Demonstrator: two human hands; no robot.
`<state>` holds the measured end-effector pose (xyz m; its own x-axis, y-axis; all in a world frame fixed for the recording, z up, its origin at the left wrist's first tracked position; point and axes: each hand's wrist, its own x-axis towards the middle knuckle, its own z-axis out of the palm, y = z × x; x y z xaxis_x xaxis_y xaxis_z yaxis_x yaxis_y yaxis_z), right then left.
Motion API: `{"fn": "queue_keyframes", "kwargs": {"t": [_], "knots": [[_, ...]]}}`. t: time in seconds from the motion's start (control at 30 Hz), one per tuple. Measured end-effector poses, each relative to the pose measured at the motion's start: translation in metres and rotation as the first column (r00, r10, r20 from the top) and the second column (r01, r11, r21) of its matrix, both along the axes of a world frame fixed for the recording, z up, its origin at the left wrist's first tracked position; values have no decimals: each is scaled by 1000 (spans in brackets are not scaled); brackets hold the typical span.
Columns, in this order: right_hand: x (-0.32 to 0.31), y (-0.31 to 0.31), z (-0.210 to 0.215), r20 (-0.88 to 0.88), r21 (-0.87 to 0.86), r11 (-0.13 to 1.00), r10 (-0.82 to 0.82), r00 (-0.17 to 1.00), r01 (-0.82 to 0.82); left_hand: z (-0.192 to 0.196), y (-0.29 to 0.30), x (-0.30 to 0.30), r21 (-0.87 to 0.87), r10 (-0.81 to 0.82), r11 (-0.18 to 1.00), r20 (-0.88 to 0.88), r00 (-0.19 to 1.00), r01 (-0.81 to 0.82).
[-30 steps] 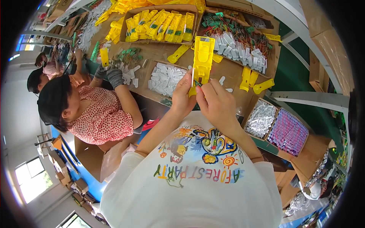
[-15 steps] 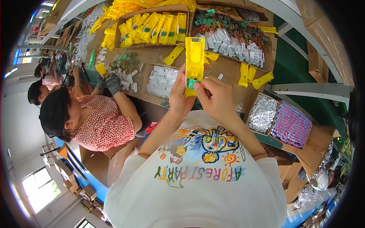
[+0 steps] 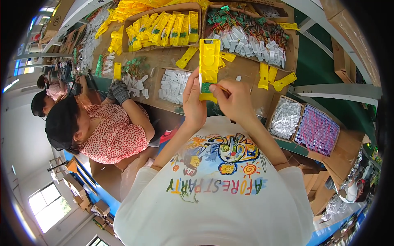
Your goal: Assembling internal components into yellow plastic housings at a factory workstation.
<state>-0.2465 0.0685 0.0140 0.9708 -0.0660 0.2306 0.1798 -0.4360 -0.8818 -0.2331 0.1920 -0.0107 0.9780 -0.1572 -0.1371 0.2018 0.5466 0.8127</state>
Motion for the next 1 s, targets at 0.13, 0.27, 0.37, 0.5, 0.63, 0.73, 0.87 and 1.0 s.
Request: {"fn": "queue_keyframes", "kwargs": {"t": [0.13,0.27,0.37,0.5,0.63,0.73,0.87,1.0], "knots": [[3,0,-3,-109,93,995,-13,994,23,-11,-4,-2,115,99,987,109,989,-112],[1,6,-10,-88,168,985,-32,996,46,-14,0,1,277,46,956,173,984,-94],[-4,18,-5,223,32,992,-123,967,119,0,-5,-2,12,40,999,-65,997,-40],[1,14,-2,185,57,991,-132,974,124,14,-5,2,-157,-43,987,-146,988,19],[1,14,-1,144,80,988,-142,979,131,12,-6,1,-160,-29,987,-115,993,10],[2,14,0,166,61,990,-139,976,131,13,-9,-1,-169,1,985,-102,995,-18],[6,9,1,103,52,998,-44,994,39,9,-5,-4,-164,26,986,-98,995,-42],[9,-1,4,-93,103,991,91,991,-82,7,1,1,-55,-4,998,-68,998,0]]}}
